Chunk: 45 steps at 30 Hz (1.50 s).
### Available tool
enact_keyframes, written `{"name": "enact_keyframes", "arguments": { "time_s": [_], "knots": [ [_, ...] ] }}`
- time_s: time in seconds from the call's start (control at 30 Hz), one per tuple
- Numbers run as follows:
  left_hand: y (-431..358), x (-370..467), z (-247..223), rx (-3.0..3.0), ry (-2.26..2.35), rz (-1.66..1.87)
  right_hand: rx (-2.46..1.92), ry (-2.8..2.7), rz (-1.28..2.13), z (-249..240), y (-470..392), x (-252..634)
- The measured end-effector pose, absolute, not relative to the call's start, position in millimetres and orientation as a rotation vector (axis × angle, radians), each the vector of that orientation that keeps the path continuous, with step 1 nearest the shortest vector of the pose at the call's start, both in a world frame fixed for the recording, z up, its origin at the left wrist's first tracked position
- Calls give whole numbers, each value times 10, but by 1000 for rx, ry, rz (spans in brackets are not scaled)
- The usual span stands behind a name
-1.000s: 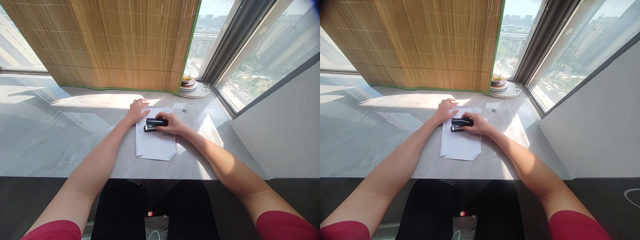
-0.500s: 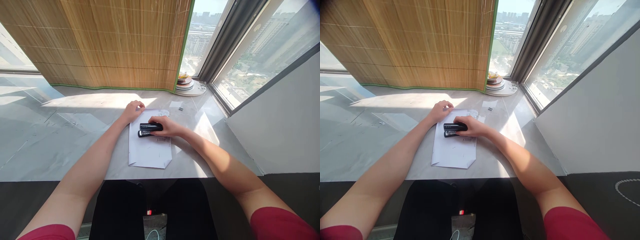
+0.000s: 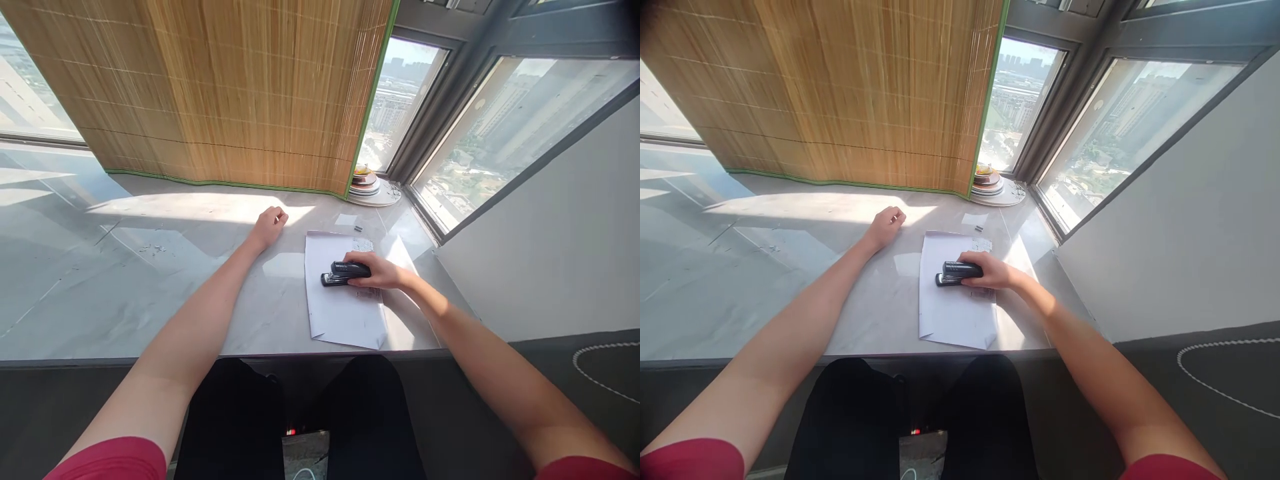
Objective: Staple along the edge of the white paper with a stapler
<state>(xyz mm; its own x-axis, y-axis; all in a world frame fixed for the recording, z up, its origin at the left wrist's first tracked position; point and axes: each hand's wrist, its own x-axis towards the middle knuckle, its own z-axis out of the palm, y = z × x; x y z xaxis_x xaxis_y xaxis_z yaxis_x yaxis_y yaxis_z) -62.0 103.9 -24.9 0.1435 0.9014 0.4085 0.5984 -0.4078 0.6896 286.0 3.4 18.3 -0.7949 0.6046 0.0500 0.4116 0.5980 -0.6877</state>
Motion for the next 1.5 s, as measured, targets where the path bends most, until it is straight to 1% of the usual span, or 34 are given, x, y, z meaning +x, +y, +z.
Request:
{"name": "enact_keyframes", "arguments": {
  "time_s": [0.07, 0.13, 0.2, 0.27, 0.33, 0.4, 0.5, 0.57, 0.7, 0.9, 1.03, 1.33, 1.5],
  "knots": [
    [1039, -614, -244, 2059, 1441, 1143, -918, -2531, 1017, 192, -23, 3087],
    [1036, -610, -236, 2047, 1441, 1150, -926, -2499, 1113, 186, -17, 3251],
    [1029, -610, -225, 2030, 1439, 1181, -917, -2343, 1147, 152, 64, 3320],
    [1016, -616, -210, 2005, 1436, 1218, -1002, -2120, 982, 87, 211, 3290],
    [999, -628, -194, 1952, 1438, 1236, -1140, -2009, 693, -1, 392, 3191],
    [984, -645, -184, 1861, 1439, 1255, -1270, -2101, 471, -103, 563, 3071],
    [975, -666, -184, 1692, 1430, 1318, -1472, -2341, 345, -252, 726, 2925],
    [978, -669, -191, 1593, 1408, 1363, -1562, -2453, 318, -319, 765, 2854],
    [985, -675, -178, 1438, 1311, 1440, -1552, -2567, 269, -331, 785, 2636],
    [972, -847, -26, 1156, 966, 1580, -1551, -2589, 245, -288, 911, 1869],
    [960, -937, 35, 1141, 945, 1610, -1525, -2587, 254, -302, 952, 1515],
    [955, -759, -54, 1330, 1035, 1510, -1502, -2597, 305, -254, 1088, 1588],
    [935, -719, -79, 1495, 1022, 1316, -1526, -2605, 290, -270, 1148, 1765]
  ]
}}
